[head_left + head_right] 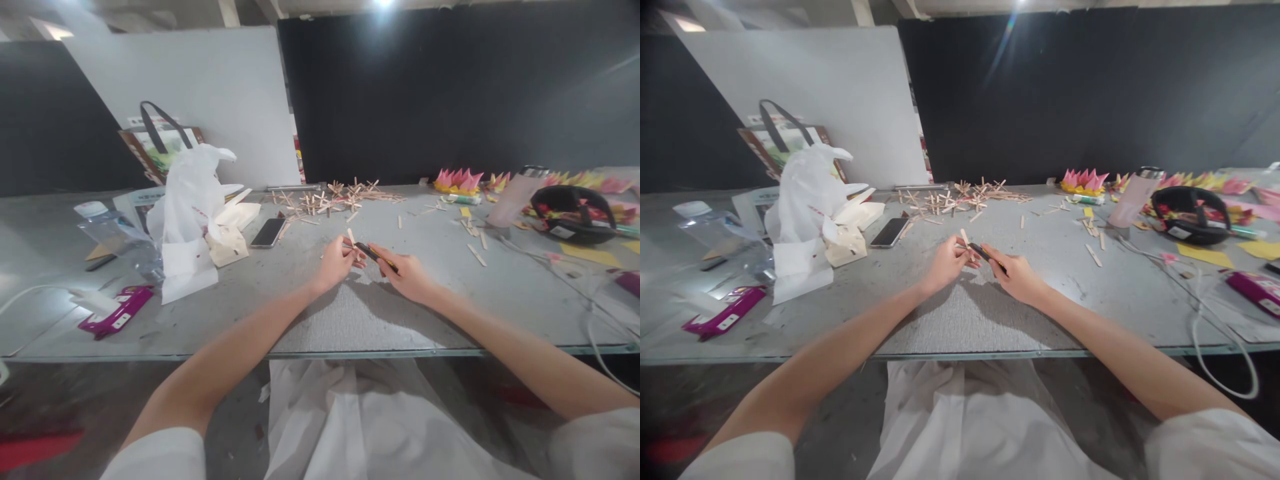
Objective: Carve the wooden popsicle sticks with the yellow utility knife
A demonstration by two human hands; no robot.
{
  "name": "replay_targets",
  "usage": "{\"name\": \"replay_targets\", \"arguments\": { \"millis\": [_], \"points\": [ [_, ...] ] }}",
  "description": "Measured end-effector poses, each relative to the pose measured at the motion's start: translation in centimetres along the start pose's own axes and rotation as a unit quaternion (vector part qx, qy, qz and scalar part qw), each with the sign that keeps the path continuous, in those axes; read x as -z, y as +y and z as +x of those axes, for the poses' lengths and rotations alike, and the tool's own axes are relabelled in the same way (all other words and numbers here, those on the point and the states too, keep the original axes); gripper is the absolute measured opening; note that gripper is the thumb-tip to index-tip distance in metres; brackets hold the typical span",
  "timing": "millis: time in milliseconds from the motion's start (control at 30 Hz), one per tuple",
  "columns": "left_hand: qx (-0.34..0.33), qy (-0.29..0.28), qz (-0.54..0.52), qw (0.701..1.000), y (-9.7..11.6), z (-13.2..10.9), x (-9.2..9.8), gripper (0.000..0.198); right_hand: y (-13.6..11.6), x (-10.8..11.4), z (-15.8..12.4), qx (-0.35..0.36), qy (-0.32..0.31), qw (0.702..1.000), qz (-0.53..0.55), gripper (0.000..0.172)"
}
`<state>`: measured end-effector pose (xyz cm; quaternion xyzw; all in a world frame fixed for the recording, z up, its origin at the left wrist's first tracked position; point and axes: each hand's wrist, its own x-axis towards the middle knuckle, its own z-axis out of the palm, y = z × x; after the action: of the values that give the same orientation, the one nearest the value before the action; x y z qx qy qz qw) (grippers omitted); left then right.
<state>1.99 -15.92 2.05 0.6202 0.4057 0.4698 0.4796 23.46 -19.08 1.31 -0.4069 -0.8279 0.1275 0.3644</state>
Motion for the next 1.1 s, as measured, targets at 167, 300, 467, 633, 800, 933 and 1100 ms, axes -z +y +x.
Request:
{"name": "replay_targets", "arguments": {
  "millis": [167, 300, 467, 633, 800, 933, 1100],
  "points": [
    [-0.002, -0.01, -0.02, 1.0, -0.1, 0.2, 0.2, 0.033, -0.1, 0.2, 0.0, 0.001, -0.001, 1.0, 0.001, 0.054],
    [-0.006, -0.012, 0.007, 1.0, 0.2, 0.1, 0.3, 0.03, -0.2, 0.3, 0.1, -0.015, -0.002, 1.0, 0.017, 0.054],
    [-0.02, -0.001, 0.055, 0.998, 0.6, 0.1, 0.4, 0.019, -0.4, 0.5, 0.1, -0.032, -0.008, 0.999, 0.031, 0.056],
    [-0.047, -0.002, 0.12, 0.992, 0.4, 0.2, 0.9, 0.015, -0.5, 0.7, 0.1, -0.031, -0.01, 0.999, 0.027, 0.056],
    [-0.051, 0.001, 0.132, 0.99, 0.2, 0.3, 1.0, 0.012, -0.4, 0.6, 0.1, -0.032, -0.013, 0.999, 0.03, 0.056],
    [-0.035, 0.002, 0.09, 0.995, 0.1, 0.4, 0.8, 0.017, -0.6, 0.7, 0.1, -0.033, -0.013, 0.999, 0.031, 0.056],
    [-0.013, 0.0, 0.075, 0.997, 0.1, 0.5, 0.7, 0.022, -0.7, 0.8, 0.1, -0.035, -0.016, 0.999, 0.024, 0.055]
  ]
}}
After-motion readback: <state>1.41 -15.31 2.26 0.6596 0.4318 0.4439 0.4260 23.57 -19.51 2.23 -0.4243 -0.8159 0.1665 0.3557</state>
